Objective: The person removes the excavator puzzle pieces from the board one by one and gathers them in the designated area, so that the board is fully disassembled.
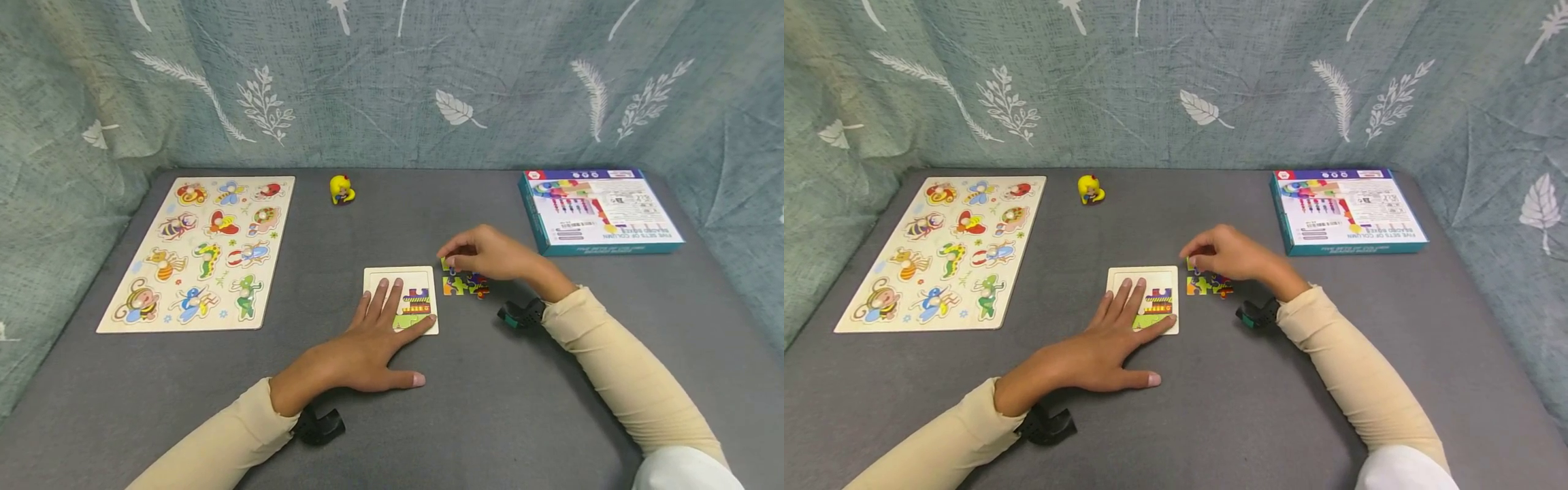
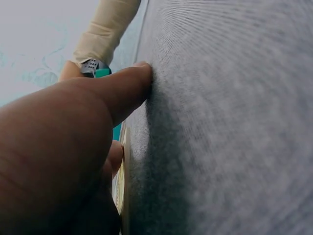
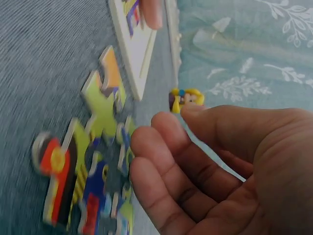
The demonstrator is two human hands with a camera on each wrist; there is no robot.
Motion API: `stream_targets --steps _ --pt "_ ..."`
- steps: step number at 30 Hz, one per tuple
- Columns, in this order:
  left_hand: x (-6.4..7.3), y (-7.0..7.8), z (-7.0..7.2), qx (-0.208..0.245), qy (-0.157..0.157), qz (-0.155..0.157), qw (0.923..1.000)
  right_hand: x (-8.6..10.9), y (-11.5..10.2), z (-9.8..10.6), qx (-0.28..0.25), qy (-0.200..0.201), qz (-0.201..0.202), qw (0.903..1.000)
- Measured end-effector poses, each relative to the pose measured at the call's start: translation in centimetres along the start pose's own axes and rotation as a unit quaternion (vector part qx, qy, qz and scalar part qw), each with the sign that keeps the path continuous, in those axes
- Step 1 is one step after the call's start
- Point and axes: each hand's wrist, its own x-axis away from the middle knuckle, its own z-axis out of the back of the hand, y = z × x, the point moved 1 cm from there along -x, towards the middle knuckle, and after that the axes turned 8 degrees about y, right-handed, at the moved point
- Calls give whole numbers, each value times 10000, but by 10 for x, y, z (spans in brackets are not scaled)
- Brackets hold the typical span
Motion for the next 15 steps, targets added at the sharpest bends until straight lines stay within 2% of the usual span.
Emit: stream_targets --steps 8,15 --pt "0 1 0 -84 -78 68 9999 -4 -3 -7 -490 -241 65 9985" --pt "-2 2 -1 -269 -39 193 9994 -6 -6 -15 -620 -369 234 9971"
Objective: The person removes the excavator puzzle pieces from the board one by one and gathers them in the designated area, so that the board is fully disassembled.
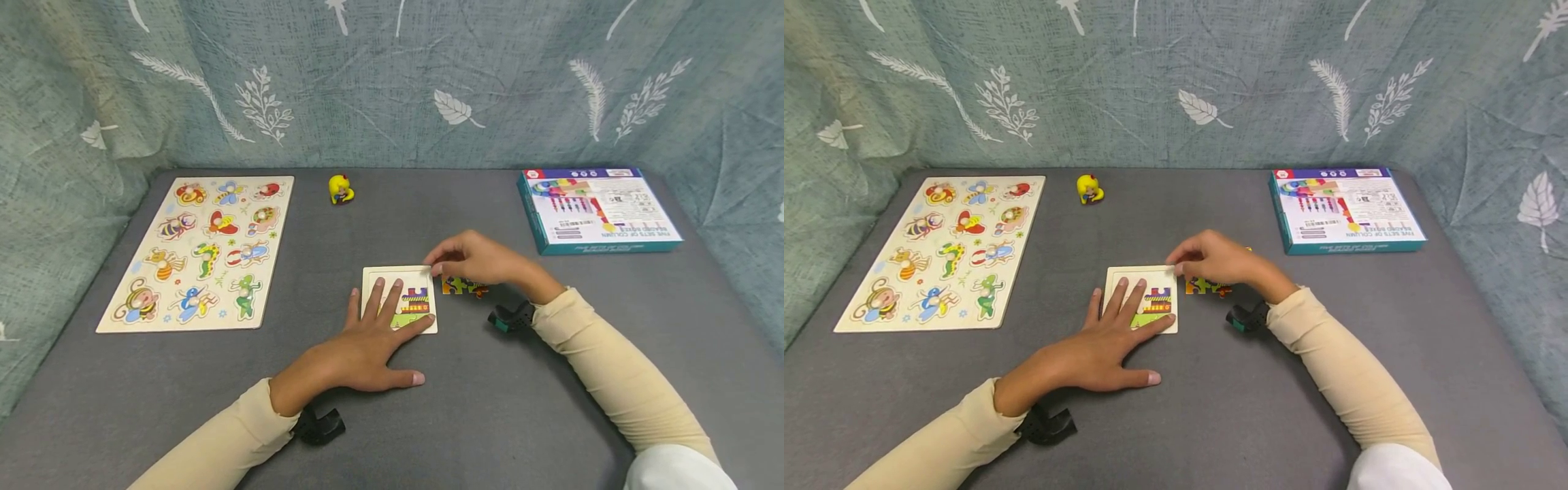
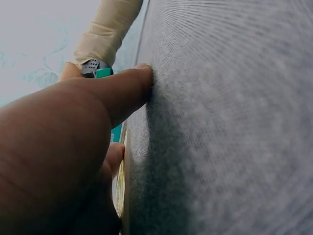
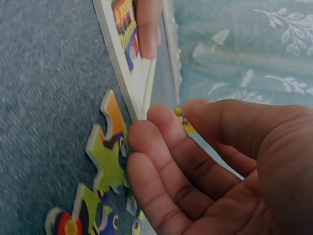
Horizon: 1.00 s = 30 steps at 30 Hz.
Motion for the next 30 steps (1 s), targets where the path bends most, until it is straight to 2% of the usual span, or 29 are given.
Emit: stream_targets --steps 5,11,18,30 --pt "0 0 1 58 -32 59 10000 -3 -2 -5 18 -38 16 10000" --pt "0 -1 2 75 -97 104 9999 -6 -5 -9 -216 -100 -52 9997" --pt "-1 0 3 -10 -142 181 9997 -9 -10 -13 -59 -9 73 10000" --pt "0 1 1 -68 -135 183 9997 -11 -14 -21 -196 -151 -232 9994"
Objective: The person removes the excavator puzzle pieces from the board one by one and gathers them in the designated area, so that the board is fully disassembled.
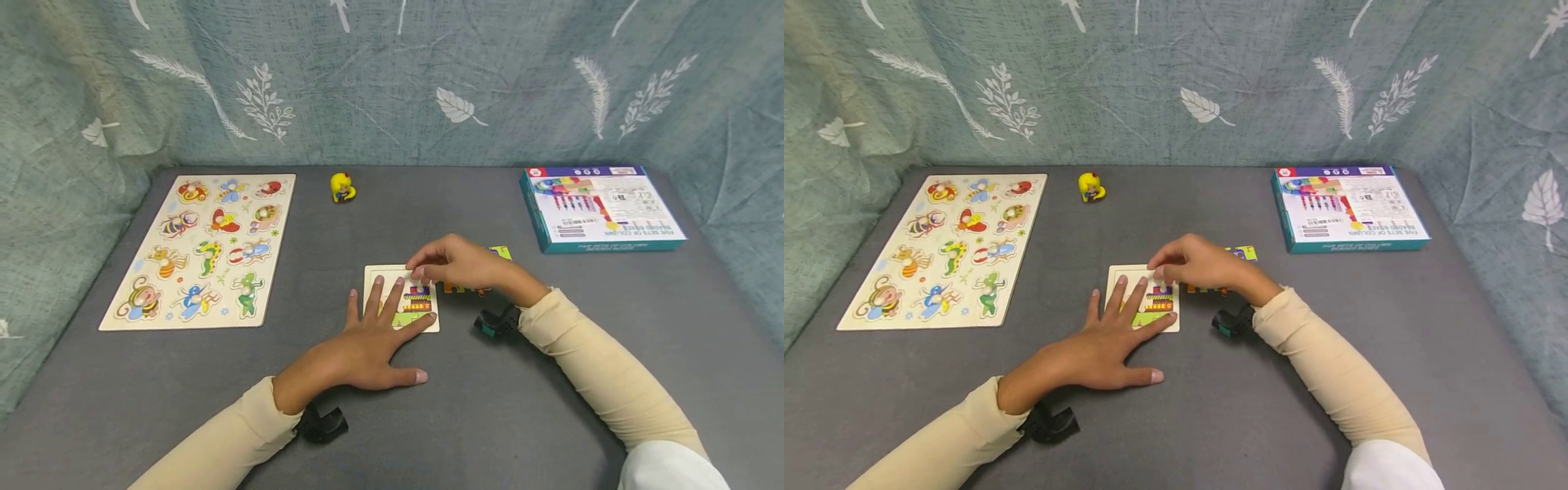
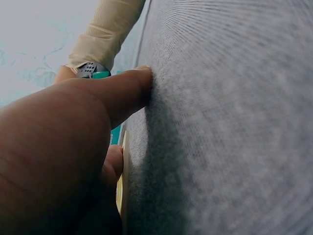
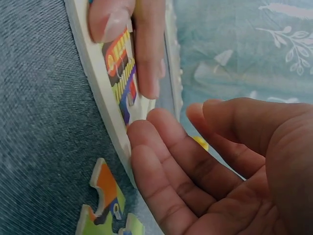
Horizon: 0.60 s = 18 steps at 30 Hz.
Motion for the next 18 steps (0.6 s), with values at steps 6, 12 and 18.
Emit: stream_targets --steps 6,12,18 --pt "2 1 1 73 -79 30 9999 -1 0 0 47 -104 6 9999" --pt "1 1 1 35 -51 27 10000 0 -4 2 44 -193 13 9998" --pt "1 0 1 11 -42 25 10000 -2 -7 1 197 -287 138 9993"
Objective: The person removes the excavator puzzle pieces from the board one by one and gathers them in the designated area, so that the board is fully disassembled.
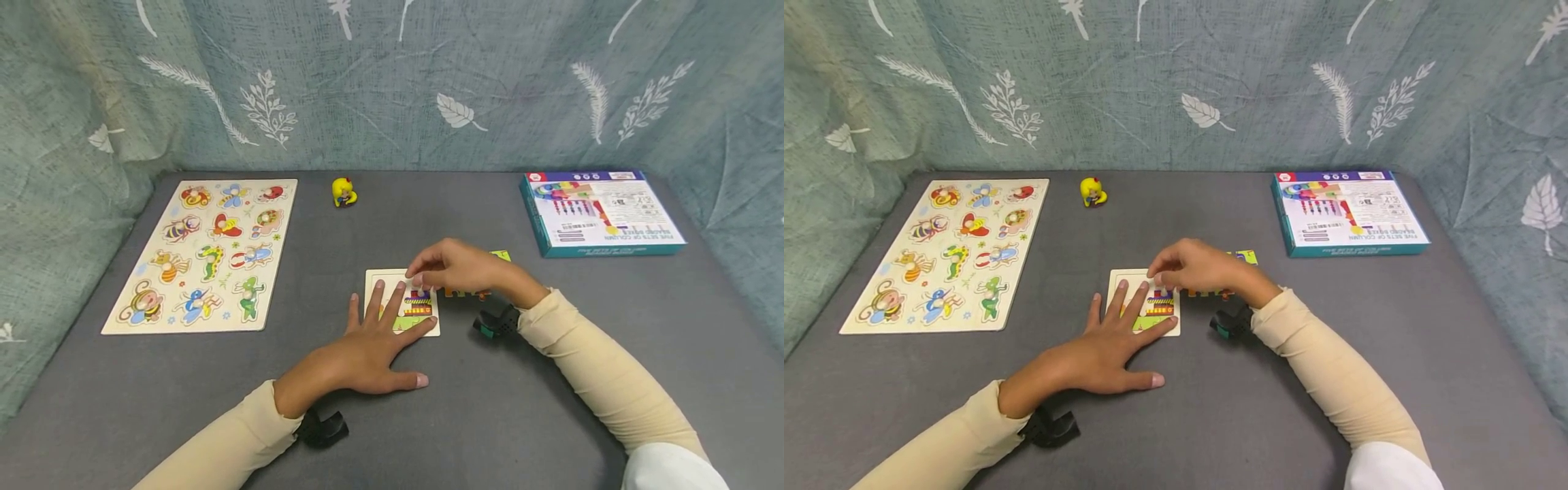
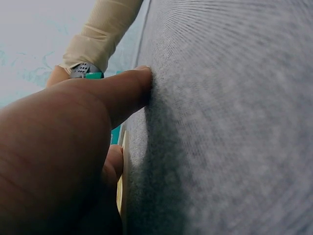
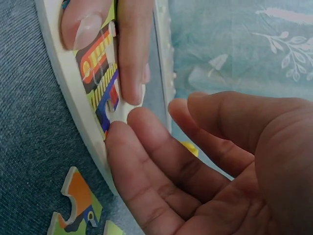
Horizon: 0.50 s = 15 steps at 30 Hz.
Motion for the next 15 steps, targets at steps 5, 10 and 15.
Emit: stream_targets --steps 5,10,15 --pt "0 0 0 17 17 -5 10000 1 -2 1 40 23 105 9999" --pt "0 -1 0 -13 -5 2 10000 1 -2 0 82 -31 166 9998" --pt "0 -1 -1 -47 -5 -35 10000 0 -3 -1 285 -171 116 9994"
